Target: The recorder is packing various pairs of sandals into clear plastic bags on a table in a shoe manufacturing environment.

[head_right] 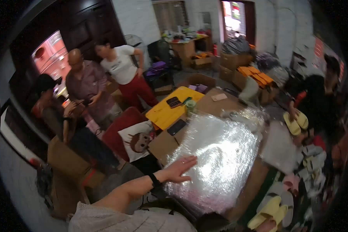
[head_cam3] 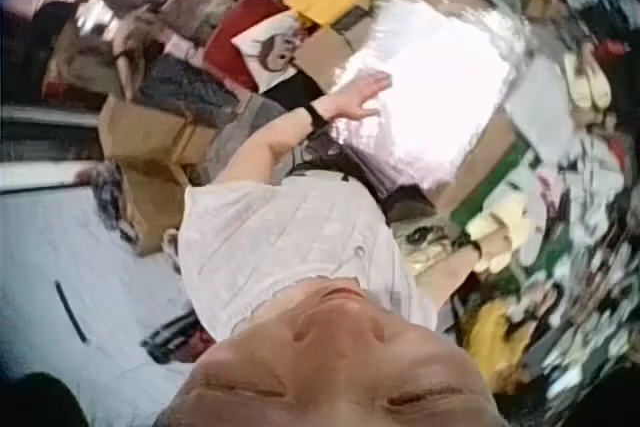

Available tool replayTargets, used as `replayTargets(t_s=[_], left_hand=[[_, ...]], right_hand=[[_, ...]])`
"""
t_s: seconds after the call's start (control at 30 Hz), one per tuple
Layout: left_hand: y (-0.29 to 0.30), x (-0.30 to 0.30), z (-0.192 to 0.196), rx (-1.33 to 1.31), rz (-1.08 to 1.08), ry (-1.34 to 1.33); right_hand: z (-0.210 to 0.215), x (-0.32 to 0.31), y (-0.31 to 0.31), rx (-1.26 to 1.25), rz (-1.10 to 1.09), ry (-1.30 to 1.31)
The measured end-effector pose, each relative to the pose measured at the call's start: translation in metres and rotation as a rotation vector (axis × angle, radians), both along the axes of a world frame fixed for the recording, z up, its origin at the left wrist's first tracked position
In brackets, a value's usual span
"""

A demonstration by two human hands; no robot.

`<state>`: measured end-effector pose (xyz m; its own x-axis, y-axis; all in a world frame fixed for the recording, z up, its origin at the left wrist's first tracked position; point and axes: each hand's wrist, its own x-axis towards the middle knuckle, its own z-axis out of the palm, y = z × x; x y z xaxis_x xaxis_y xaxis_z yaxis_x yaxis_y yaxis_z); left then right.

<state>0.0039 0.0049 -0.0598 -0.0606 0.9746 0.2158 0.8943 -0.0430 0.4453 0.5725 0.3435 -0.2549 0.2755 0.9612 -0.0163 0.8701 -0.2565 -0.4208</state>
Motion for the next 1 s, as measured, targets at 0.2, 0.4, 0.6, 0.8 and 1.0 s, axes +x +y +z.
replayTargets(t_s=[0.2,0.4,0.6,0.8,1.0], left_hand=[[-0.001,-0.005,-0.015,0.067,-0.02,0.002],[-0.001,-0.01,-0.02,0.121,-0.027,-0.023],[-0.009,-0.017,-0.024,0.083,-0.006,-0.1],[0.0,-0.014,-0.036,0.113,-0.026,-0.126],[0.004,-0.012,-0.047,0.155,-0.021,-0.168]], right_hand=[[0.056,-0.109,-0.004,0.126,0.267,0.515],[0.113,-0.178,-0.072,0.216,0.413,0.984],[0.173,-0.26,-0.156,0.258,0.582,1.433],[0.227,-0.387,-0.237,0.31,0.633,0.631],[0.183,-0.408,-0.219,0.367,0.708,0.085]])
